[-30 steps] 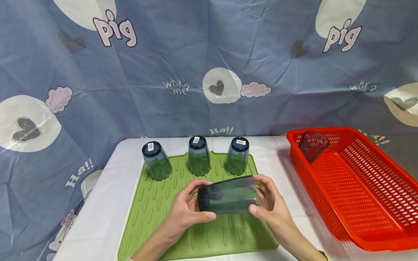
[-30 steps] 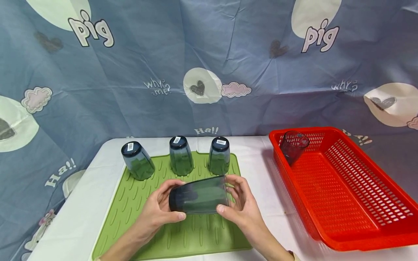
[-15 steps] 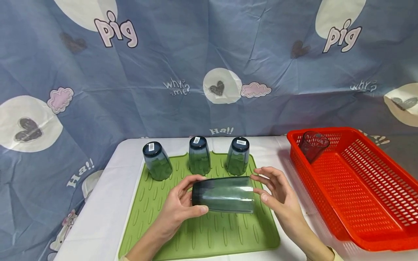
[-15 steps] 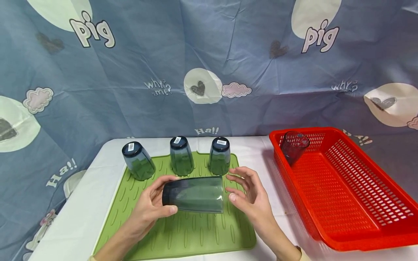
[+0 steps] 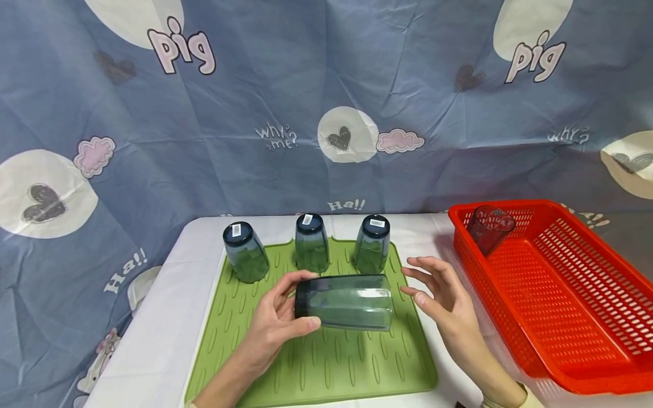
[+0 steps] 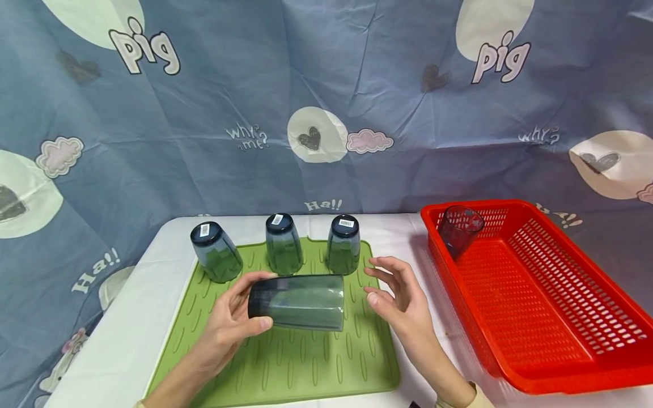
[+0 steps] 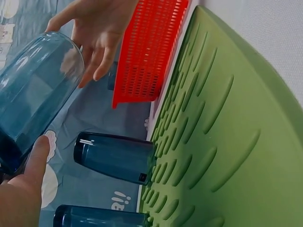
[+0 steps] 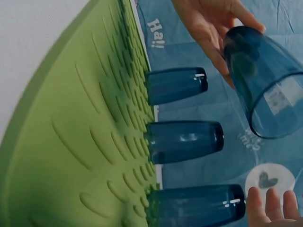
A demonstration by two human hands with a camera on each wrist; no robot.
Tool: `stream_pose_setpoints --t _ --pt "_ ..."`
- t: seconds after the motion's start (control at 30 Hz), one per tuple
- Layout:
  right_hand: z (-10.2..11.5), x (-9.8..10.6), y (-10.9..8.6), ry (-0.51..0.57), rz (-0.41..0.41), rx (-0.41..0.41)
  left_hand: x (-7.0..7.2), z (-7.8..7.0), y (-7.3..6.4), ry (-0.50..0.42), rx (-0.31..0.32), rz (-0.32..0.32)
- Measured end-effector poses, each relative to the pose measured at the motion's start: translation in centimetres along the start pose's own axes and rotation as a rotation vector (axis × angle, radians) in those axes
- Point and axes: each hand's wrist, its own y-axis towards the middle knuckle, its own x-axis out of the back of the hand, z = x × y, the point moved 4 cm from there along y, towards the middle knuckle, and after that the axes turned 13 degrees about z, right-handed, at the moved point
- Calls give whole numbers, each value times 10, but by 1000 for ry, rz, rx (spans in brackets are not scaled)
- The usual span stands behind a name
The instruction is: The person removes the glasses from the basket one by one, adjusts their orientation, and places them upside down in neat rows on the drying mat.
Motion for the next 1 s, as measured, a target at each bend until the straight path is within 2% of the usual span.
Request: stream_pose_setpoints --t 0.2,0.4,0.73,1.0 --pt "5 9 0 -65 -36 -17 5 -3 0 29 -13 2" --pt "5 15 1 -109 -69 -39 9 -7 -3 74 36 -15" --pt "0 21 -1 -141 -112 -116 16 -10 -4 135 65 -53" --pt "-3 26 -3 -163 -131 -148 27 -12 -4 141 29 -43"
